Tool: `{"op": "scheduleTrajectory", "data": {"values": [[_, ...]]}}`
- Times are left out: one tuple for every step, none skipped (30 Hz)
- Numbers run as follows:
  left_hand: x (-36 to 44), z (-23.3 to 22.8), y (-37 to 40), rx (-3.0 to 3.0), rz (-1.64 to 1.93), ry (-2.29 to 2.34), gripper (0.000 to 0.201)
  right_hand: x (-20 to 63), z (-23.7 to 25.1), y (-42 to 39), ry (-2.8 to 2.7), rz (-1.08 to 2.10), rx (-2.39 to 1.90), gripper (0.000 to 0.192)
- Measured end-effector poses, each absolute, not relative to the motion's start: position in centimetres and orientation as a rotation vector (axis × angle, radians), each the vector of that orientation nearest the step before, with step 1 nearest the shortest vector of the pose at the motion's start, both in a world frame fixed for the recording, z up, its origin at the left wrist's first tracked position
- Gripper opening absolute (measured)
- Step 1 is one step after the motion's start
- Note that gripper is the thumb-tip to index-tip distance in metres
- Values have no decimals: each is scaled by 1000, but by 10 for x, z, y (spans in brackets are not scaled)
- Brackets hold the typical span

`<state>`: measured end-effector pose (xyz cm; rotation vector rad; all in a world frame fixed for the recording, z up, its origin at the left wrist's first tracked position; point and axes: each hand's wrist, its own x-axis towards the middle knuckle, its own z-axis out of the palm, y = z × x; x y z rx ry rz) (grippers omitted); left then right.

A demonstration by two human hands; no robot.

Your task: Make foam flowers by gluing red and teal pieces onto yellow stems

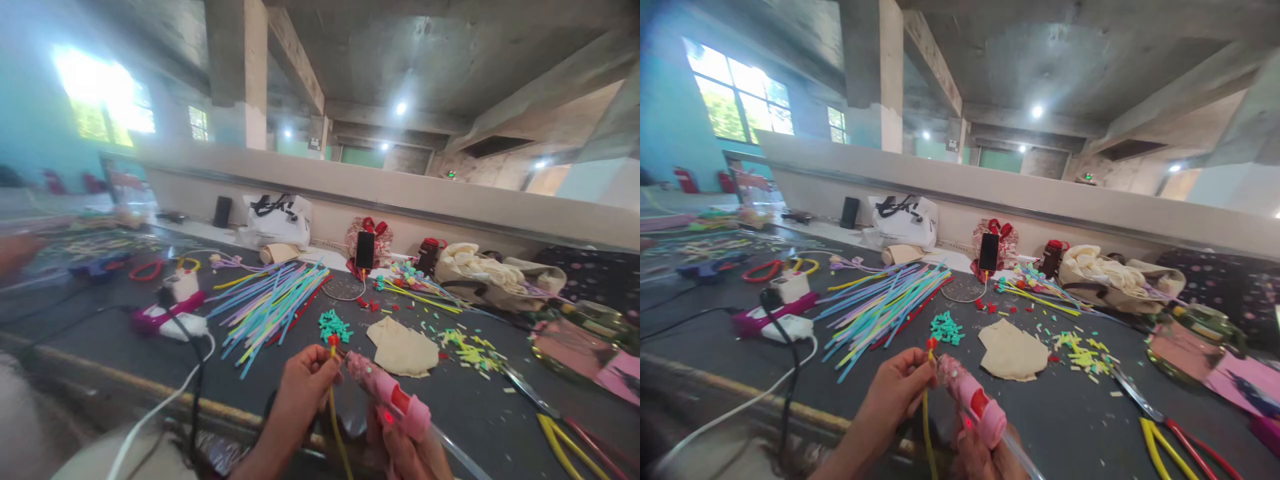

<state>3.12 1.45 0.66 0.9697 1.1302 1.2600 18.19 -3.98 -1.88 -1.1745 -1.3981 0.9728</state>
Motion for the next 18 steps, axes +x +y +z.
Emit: {"op": "scheduleTrajectory", "data": {"values": [[29, 9, 14, 950, 1278, 1122, 16, 188, -16, -39, -1417, 941, -1205, 47], [27, 11, 14, 925, 1293, 1103, 17, 196, -10, -38, -1445, 889, -1242, 46], [24, 13, 13, 905, 1309, 1079, 18, 206, -2, -36, -1497, 815, -1294, 44], [22, 15, 14, 889, 1324, 1054, 19, 216, 7, -32, -1591, 698, -1353, 42], [19, 17, 14, 878, 1330, 1023, 19, 227, 17, -27, -1681, 555, -1424, 38], [17, 20, 14, 867, 1325, 995, 19, 237, 26, -20, -1791, 449, -1494, 32], [15, 22, 14, 860, 1311, 964, 20, 247, 33, -11, -1925, 345, -1564, 27], [13, 24, 13, 854, 1293, 933, 19, 256, 38, -1, -2013, 180, -1613, 25], [11, 25, 13, 850, 1273, 904, 19, 263, 40, 10, -2108, 19, -1627, 25], [9, 27, 12, 849, 1255, 877, 18, 269, 38, 21, -2193, -109, -1633, 25], [8, 27, 11, 849, 1247, 856, 18, 273, 34, 31, -2254, -215, -1629, 26], [7, 28, 10, 852, 1245, 842, 17, 277, 29, 40, -2310, -279, -1633, 26], [6, 27, 9, 856, 1245, 835, 17, 279, 22, 47, -2345, -318, -1648, 26], [6, 27, 8, 861, 1242, 831, 17, 280, 15, 52, -2370, -338, -1662, 27], [5, 27, 7, 866, 1239, 829, 17, 282, 10, 55, -2389, -343, -1676, 27], [5, 26, 6, 871, 1234, 828, 17, 283, 6, 57, -2403, -340, -1686, 28], [5, 26, 5, 876, 1228, 828, 17, 284, 4, 58, -2424, -329, -1682, 28], [5, 26, 4, 880, 1221, 827, 17, 284, 5, 57, -2447, -319, -1669, 28]]}}
